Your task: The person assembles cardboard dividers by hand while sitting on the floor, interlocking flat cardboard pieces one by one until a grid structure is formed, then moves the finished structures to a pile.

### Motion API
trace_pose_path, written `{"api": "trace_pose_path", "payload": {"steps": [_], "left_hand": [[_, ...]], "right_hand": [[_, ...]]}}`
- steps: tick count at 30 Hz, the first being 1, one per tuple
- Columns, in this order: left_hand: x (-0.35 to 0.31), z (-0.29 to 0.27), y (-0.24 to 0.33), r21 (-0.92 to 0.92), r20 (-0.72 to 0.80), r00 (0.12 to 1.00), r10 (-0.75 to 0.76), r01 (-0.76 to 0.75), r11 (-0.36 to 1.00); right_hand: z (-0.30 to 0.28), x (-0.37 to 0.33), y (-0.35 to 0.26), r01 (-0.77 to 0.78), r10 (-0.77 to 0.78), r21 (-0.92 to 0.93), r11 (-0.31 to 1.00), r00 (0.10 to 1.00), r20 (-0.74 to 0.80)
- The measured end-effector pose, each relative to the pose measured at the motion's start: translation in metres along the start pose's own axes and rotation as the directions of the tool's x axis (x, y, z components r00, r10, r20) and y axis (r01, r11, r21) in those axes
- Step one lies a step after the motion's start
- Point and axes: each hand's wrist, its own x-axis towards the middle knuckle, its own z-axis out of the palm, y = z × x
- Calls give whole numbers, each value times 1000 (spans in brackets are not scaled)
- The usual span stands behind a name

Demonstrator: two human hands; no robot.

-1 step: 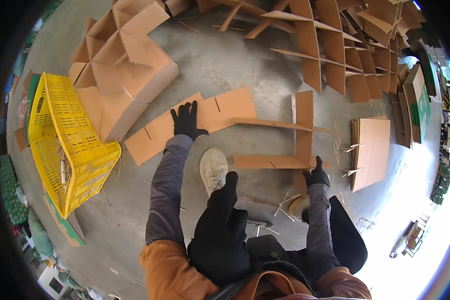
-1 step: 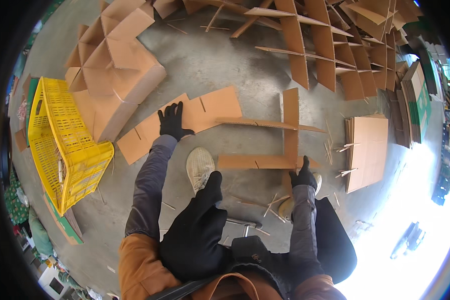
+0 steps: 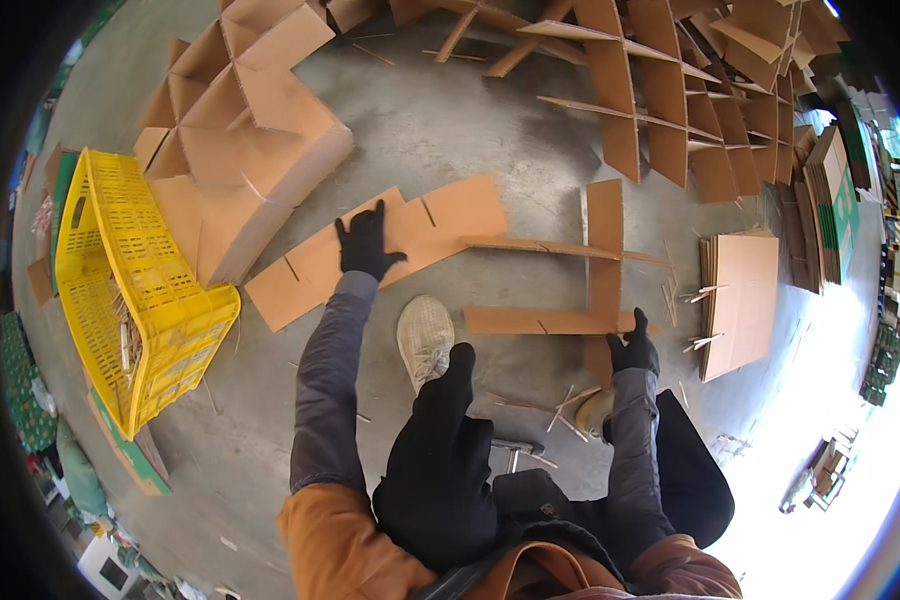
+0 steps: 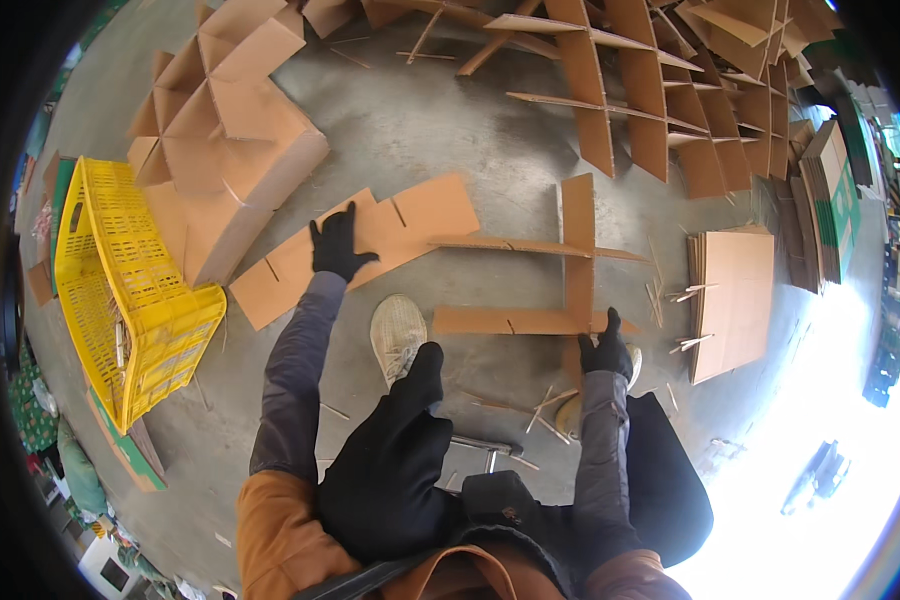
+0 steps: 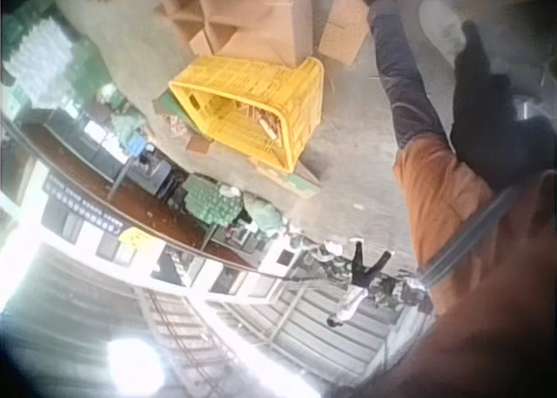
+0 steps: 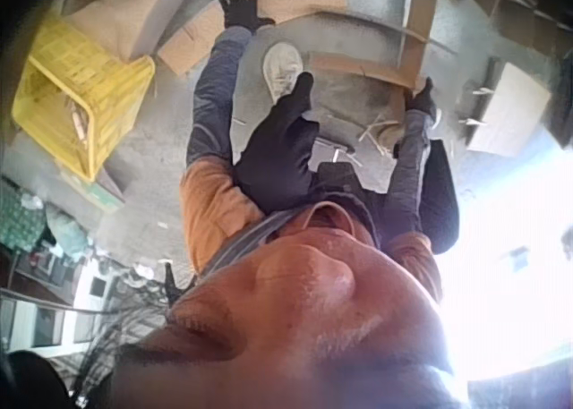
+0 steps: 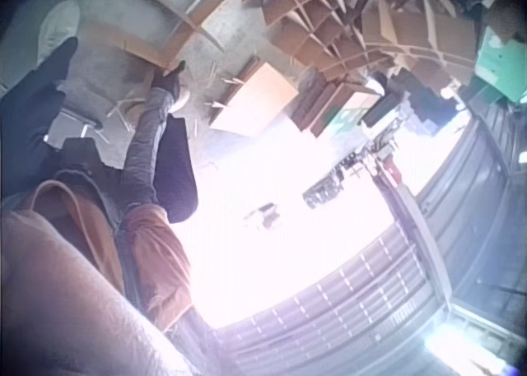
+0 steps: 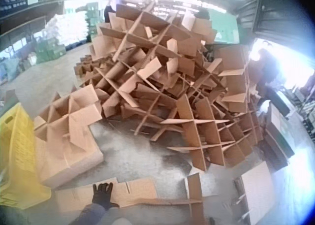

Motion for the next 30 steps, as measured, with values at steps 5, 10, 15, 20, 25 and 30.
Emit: {"api": "trace_pose_path", "payload": {"steps": [5,10,15,20,25,30], "left_hand": [[-32,-65,-48,-526,-331,934,-134,-64,848],[-74,-135,59,-920,-252,964,-84,-212,328],[-56,-108,151,-392,-240,852,465,-523,757],[-57,-66,171,-314,-123,874,470,-483,817],[-63,-61,167,-343,-114,879,464,-473,812],[-63,-66,181,-299,-88,883,461,-465,833]], "right_hand": [[-17,-11,-78,176,-134,568,804,984,-116],[-13,1,-166,4,-322,994,112,946,33],[-65,33,-139,331,-223,724,606,944,-244],[-44,45,-138,194,-185,145,970,980,-76],[-51,39,-133,205,-213,96,974,974,84],[-23,80,-158,235,-234,-10,972,971,54]]}}
